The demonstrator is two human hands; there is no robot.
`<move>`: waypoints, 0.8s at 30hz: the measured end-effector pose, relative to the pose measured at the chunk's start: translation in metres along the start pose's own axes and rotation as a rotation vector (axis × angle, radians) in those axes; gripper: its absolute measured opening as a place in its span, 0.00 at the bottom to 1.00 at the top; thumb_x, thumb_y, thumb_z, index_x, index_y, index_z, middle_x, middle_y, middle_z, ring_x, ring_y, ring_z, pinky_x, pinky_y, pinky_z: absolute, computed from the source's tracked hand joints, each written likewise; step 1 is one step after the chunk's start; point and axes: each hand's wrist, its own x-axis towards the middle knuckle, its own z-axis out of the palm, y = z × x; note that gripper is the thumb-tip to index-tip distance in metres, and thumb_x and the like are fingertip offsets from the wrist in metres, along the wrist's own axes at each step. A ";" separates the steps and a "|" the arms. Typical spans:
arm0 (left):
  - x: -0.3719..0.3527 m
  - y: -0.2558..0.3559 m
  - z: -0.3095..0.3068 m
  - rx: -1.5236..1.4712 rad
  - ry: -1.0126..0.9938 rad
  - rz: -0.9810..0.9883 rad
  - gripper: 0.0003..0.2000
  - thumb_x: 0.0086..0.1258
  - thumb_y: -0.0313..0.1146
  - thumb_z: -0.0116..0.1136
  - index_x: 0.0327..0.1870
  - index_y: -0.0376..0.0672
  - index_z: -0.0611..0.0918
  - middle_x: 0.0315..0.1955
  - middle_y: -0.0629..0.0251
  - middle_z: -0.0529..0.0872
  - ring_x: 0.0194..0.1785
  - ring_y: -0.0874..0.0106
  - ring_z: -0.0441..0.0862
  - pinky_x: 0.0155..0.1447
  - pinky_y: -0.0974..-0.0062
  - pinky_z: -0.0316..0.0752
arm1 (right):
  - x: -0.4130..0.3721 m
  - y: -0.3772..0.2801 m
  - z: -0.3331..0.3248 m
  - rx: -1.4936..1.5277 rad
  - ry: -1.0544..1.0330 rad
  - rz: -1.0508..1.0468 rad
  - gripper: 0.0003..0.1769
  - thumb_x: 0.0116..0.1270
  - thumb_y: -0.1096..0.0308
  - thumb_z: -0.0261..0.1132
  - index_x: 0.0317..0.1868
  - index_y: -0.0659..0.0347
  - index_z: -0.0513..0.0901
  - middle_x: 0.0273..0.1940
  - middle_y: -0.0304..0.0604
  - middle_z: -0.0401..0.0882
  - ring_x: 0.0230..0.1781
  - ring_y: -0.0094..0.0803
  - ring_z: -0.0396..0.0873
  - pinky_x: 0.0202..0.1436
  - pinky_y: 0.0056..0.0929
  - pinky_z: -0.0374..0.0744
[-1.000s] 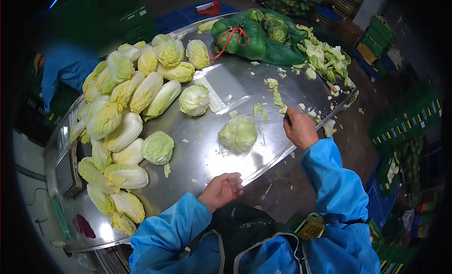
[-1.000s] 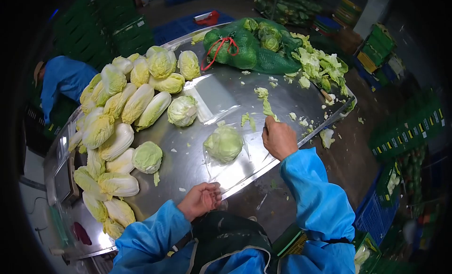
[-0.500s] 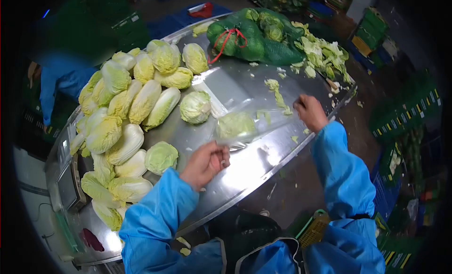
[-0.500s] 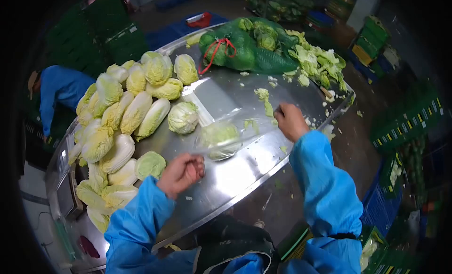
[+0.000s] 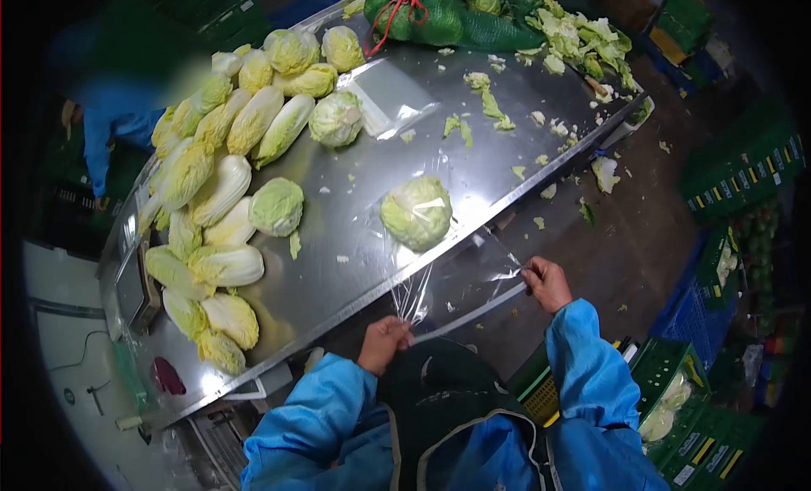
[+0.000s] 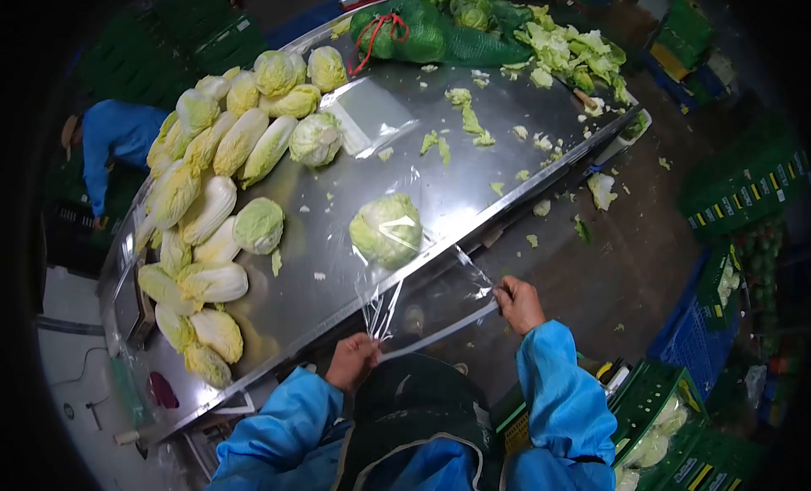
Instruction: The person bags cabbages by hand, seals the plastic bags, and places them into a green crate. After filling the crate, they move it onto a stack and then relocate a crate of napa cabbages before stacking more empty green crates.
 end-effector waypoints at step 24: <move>-0.016 0.012 0.012 -0.244 0.080 0.119 0.07 0.66 0.29 0.52 0.38 0.33 0.76 0.28 0.62 0.80 0.32 0.73 0.80 0.37 0.77 0.76 | -0.048 -0.130 0.136 -0.544 -0.651 -0.800 0.07 0.49 0.76 0.60 0.32 0.62 0.74 0.31 0.48 0.75 0.36 0.46 0.72 0.40 0.40 0.69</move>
